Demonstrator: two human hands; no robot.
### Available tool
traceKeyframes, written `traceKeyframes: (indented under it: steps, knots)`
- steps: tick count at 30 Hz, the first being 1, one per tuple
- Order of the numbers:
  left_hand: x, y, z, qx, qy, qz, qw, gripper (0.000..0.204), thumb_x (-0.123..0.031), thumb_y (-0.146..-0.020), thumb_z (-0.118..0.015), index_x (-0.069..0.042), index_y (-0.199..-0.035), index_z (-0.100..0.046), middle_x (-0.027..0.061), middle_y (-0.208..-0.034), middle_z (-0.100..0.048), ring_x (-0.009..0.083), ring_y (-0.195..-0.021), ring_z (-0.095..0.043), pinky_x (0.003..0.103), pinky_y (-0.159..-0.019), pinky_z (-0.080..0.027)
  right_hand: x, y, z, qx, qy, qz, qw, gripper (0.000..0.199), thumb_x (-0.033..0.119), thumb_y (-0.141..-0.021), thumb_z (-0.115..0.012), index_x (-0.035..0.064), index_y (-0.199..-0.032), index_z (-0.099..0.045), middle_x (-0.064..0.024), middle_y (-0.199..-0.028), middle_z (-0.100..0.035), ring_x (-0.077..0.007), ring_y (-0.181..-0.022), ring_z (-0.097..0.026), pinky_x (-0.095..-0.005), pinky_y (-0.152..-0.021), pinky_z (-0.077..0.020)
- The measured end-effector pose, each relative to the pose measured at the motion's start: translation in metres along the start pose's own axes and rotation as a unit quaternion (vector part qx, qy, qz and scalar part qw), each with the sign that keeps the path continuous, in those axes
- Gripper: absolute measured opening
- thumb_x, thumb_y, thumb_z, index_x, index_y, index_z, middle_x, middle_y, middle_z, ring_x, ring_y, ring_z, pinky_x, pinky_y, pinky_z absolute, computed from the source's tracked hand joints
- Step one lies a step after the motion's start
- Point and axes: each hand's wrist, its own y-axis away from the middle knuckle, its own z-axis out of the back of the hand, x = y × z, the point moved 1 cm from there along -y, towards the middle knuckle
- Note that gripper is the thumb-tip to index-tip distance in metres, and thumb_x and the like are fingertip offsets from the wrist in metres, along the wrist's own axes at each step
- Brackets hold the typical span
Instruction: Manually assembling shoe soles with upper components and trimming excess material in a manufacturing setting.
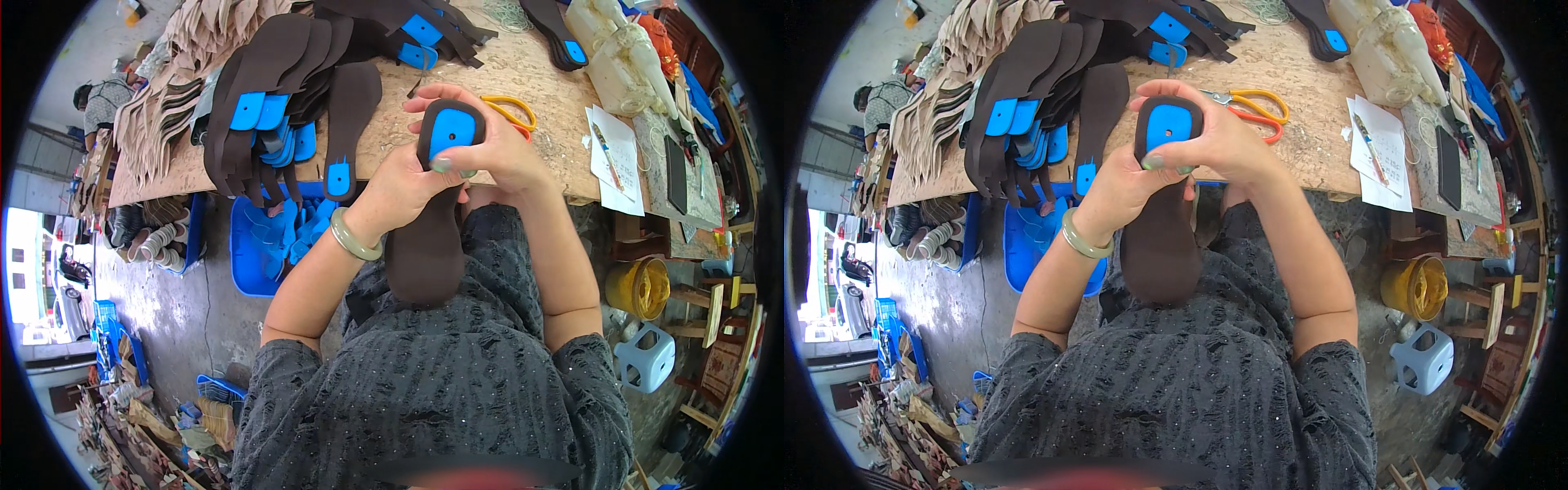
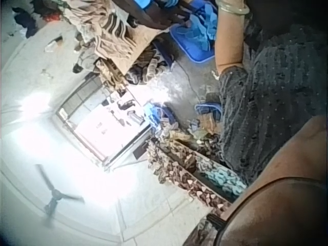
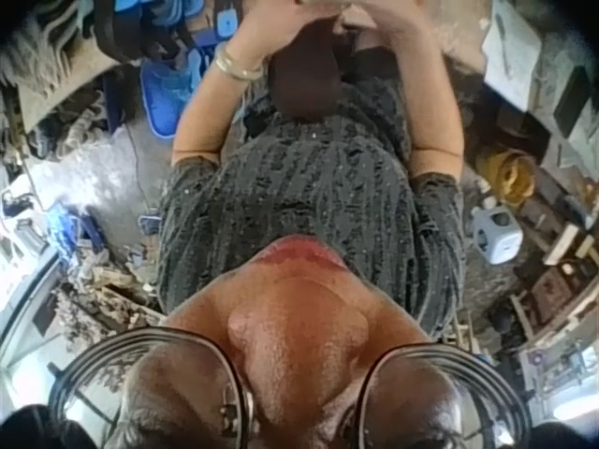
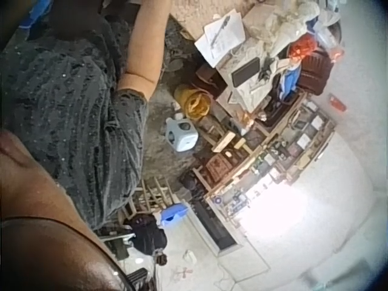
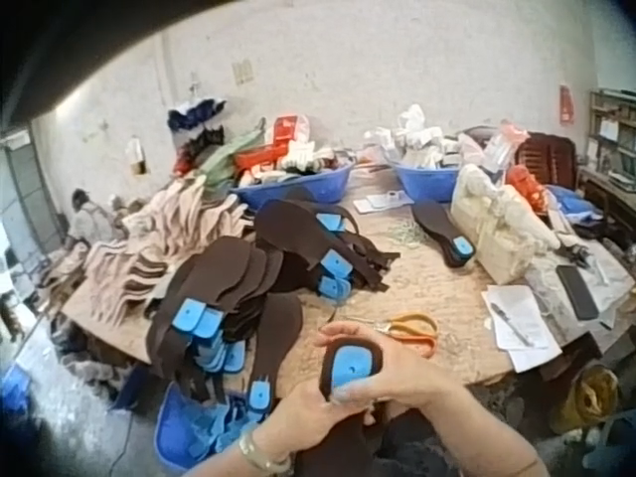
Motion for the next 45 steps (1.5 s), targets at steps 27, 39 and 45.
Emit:
traceKeyframes:
  steps: [27,39,45]
  knots:
    - [-0.016,0.011,0.009,0.074,0.083,0.087,0.99,0.05,-0.038,-0.102,-0.032,0.005,-0.121,-0.048,0.007,-0.083,-0.058,0.0166,-0.075,-0.06,0.029,-0.073,-0.049,0.016,-0.03,0.022,0.066,0.076,-0.054,0.993,0.04,0.036,-0.096,-0.048,0.0021,-0.109,-0.065,-0.005,-0.089,-0.065,-0.0119,-0.081,-0.058,-0.0271,-0.076,-0.0465]
    - [-0.008,0.017,-0.002,0.109,0.223,0.162,0.955,0.052,-0.037,-0.101,-0.036,0.008,-0.122,-0.045,0.0063,-0.081,-0.055,0.0171,-0.068,-0.056,0.031,-0.069,-0.049,0.017,-0.046,0.036,0.172,0.22,0.051,0.959,0.028,0.023,-0.092,-0.057,-0.0014,-0.101,-0.066,-0.0048,-0.087,-0.067,-0.0114,-0.07,-0.059,-0.0263,-0.066,-0.0483]
    - [-0.007,0.015,0.0,0.066,0.213,0.112,0.968,0.052,-0.039,-0.1,-0.036,0.007,-0.122,-0.046,0.0078,-0.083,-0.056,0.0189,-0.07,-0.059,0.033,-0.07,-0.051,-0.006,-0.013,0.015,-0.016,0.102,-0.075,0.992,0.029,0.029,-0.095,-0.051,0.0026,-0.094,-0.065,-0.0014,-0.071,-0.059,-0.0077,-0.064,-0.052,-0.0241,-0.058,-0.0431]
